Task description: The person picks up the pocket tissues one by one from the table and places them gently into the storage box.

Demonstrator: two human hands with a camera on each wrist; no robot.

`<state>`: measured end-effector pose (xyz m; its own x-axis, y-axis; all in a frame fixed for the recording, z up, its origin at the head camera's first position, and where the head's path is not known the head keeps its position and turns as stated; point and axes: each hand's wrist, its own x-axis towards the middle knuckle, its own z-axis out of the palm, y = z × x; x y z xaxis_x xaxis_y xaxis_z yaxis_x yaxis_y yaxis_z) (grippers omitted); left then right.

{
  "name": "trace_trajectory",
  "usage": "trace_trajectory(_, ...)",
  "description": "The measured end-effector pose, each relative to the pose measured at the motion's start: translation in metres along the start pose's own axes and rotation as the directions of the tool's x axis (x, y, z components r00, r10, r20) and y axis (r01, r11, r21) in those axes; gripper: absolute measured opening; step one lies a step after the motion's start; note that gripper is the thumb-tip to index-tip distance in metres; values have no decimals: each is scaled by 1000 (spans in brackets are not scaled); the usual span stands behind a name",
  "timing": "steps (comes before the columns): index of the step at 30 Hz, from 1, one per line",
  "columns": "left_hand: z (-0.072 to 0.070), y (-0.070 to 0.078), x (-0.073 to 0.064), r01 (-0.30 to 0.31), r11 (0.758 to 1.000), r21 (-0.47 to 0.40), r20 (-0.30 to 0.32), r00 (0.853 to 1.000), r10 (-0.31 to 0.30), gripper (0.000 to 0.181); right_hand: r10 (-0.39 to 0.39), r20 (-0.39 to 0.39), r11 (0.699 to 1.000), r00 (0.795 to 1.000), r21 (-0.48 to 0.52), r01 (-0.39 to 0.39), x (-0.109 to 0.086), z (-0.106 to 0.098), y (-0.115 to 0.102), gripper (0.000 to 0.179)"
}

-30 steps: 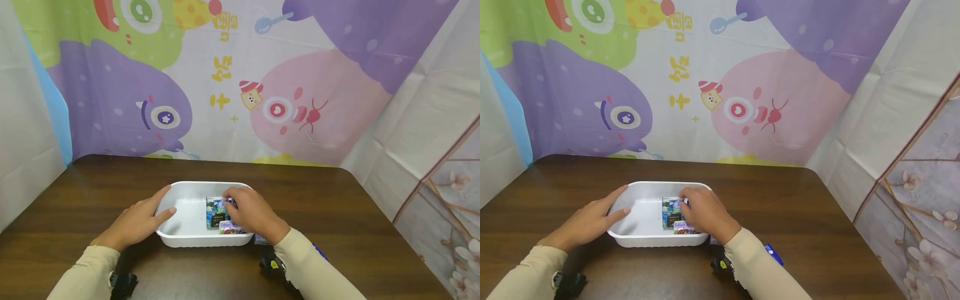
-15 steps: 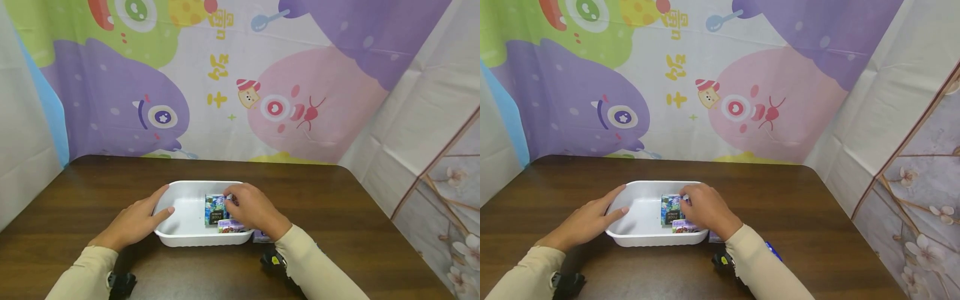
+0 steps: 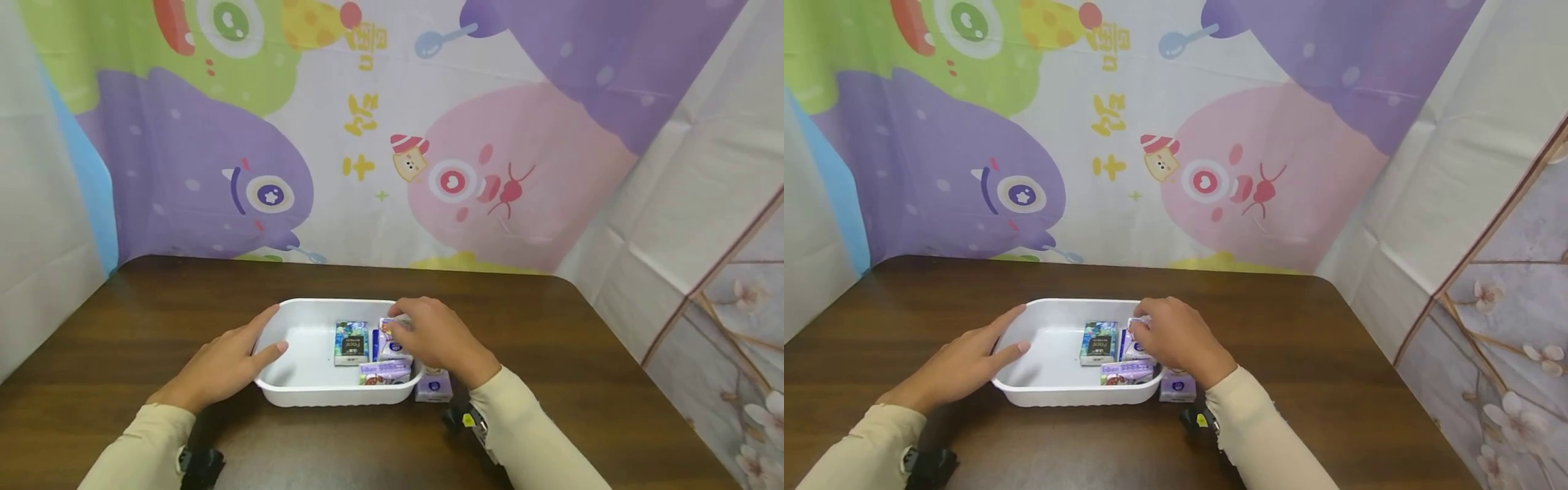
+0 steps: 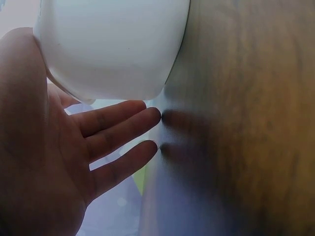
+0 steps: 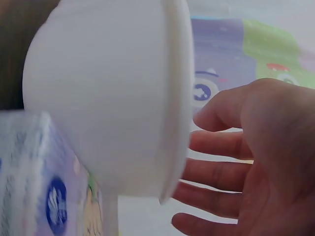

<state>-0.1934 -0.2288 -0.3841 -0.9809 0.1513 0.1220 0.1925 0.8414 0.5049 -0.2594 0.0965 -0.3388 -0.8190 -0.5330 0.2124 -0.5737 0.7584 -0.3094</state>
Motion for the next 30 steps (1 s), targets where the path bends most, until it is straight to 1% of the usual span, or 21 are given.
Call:
trace_trajectory(4, 3, 0, 2, -8, 1000, 1, -2, 1000, 8, 76, 28, 3, 999, 1000, -29, -27, -4, -4, 7, 26)
trace_trajectory(10, 2, 1, 3, -23, 1000, 7, -6, 1000, 23, 76, 82, 19, 996, 996, -45, -81, -7, -10, 10, 28)
trace_trajectory(16, -1, 5, 5, -25, 1000, 2, 3, 1000, 25, 76, 100, -10, 993, 995, -64, -101, -11, -20, 13, 26)
trace_trajectory(20, -3, 5, 4, -22, 1000, 5, 9, 1000, 22, 76, 114, -18, 990, 993, -79, -116, -15, -22, 20, 24)
trace_trajectory(23, -5, 2, 0, -15, 1000, 4, 22, 1000, 15, 77, 123, -1, 987, 992, -102, -122, -17, -20, 22, 22)
trace_trajectory(25, -8, -1, -5, -5, 1000, 2, 26, 1000, 5, 78, 115, 20, 987, 993, -114, -112, -16, -20, 22, 20)
trace_trajectory(28, -12, -7, -13, 20, 1000, -3, 25, 999, -20, 79, 103, 73, 988, 992, -121, -94, -12, -20, 17, 20)
trace_trajectory(30, -14, -10, -18, 34, 999, -5, 20, 999, -34, 78, 109, 122, 987, 987, -130, -93, -9, -22, 13, 23)
